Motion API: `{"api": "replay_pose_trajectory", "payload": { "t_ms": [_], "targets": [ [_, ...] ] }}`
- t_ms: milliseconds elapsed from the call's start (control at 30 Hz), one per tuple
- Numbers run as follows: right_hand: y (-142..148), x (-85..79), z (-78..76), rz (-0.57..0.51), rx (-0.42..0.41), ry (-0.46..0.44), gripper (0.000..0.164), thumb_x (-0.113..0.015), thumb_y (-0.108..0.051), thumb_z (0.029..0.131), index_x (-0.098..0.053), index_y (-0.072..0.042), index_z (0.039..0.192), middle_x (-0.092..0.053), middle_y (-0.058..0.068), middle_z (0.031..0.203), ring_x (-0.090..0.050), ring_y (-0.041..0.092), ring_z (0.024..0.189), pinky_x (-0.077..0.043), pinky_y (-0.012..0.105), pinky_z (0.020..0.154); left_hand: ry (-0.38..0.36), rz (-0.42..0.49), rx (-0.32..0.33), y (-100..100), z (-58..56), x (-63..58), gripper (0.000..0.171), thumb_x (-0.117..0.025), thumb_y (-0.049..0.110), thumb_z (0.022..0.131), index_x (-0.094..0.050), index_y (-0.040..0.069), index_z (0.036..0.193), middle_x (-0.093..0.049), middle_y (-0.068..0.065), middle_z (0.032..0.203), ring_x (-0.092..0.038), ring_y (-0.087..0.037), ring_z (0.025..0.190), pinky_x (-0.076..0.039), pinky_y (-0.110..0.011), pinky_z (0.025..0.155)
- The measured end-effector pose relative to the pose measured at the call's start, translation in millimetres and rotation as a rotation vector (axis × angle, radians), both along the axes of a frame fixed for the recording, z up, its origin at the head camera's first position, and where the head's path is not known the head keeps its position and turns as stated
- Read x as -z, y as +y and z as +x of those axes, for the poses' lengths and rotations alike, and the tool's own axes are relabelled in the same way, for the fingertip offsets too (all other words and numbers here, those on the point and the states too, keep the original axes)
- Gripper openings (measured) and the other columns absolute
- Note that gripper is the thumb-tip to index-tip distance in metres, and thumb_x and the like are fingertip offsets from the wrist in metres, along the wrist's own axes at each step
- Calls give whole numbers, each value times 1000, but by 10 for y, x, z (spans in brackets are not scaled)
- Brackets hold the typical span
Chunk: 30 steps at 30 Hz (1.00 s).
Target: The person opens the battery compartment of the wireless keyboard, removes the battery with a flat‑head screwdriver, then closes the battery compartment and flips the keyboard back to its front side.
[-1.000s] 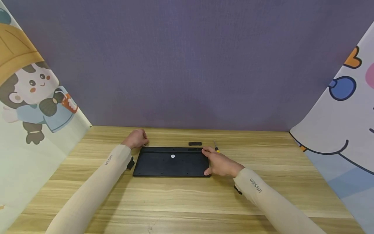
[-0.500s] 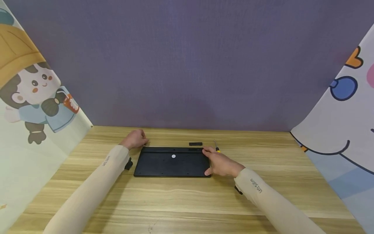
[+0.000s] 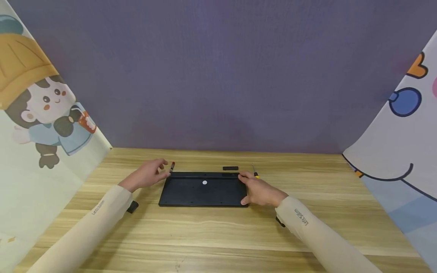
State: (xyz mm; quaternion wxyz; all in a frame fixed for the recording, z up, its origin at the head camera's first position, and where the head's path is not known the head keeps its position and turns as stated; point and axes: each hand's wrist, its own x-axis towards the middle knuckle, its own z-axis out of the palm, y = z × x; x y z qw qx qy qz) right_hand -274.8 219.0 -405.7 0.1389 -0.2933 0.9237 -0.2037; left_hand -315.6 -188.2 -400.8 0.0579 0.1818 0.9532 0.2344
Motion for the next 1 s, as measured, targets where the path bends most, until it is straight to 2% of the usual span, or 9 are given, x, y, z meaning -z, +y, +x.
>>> {"api": "replay_pose_trajectory", "payload": {
  "t_ms": [133, 267, 367, 567, 833, 1000],
  "targets": [
    [1, 7, -1, 1, -11, 3, 87, -76, -23, 81, -26, 5, 146, -19, 19, 151, -40, 33, 127, -41, 43, 94, -48, 36, 65, -35, 165, 57, 66, -64, 40, 90, -41, 4, 140, -48, -17, 132, -50, -33, 116, -44, -48, 90],
    [0, 6, 5, -5, -16, 10, 87, -77, -23, 80, -27, 6, 145, -20, 19, 151, -41, 33, 126, -41, 44, 94, -93, -3, 119, -54, 299, 89, 81, -67, 50, 84, -36, 8, 145, -39, -17, 140, -38, -35, 127, -38, -52, 96],
    [2, 6, 11, -6, -9, 5, 87, -77, -23, 80, -27, 7, 145, -20, 19, 151, -43, 32, 124, -42, 43, 93, -88, -44, 148, -60, 363, 100, 90, -70, 55, 78, -32, 10, 147, -35, -18, 144, -30, -37, 132, -34, -54, 98],
    [6, 12, 21, -1, -2, 0, 87, -77, -23, 80, -26, 6, 145, -18, 19, 151, -47, 31, 119, -43, 41, 91, -69, -52, 167, -54, 399, 114, 102, -76, 55, 70, -29, 10, 149, -34, -19, 143, -26, -40, 133, -35, -55, 98],
    [1, 3, -7, -3, -20, 27, 88, -79, -24, 78, -29, 8, 144, -23, 21, 149, -44, 33, 123, -41, 43, 94, -75, -48, 147, -45, 408, 120, 104, -78, 52, 69, -27, 11, 150, -32, -18, 146, -17, -44, 136, -29, -58, 100],
    [0, -28, -37, 12, 3, 18, 89, -82, -27, 75, -34, 6, 142, -26, 22, 147, -42, 35, 124, -40, 46, 96, -95, -58, 144, -12, 428, 115, 103, -78, 50, 71, -26, 10, 150, -30, -19, 147, -14, -47, 136, -27, -60, 101]
  ]
}}
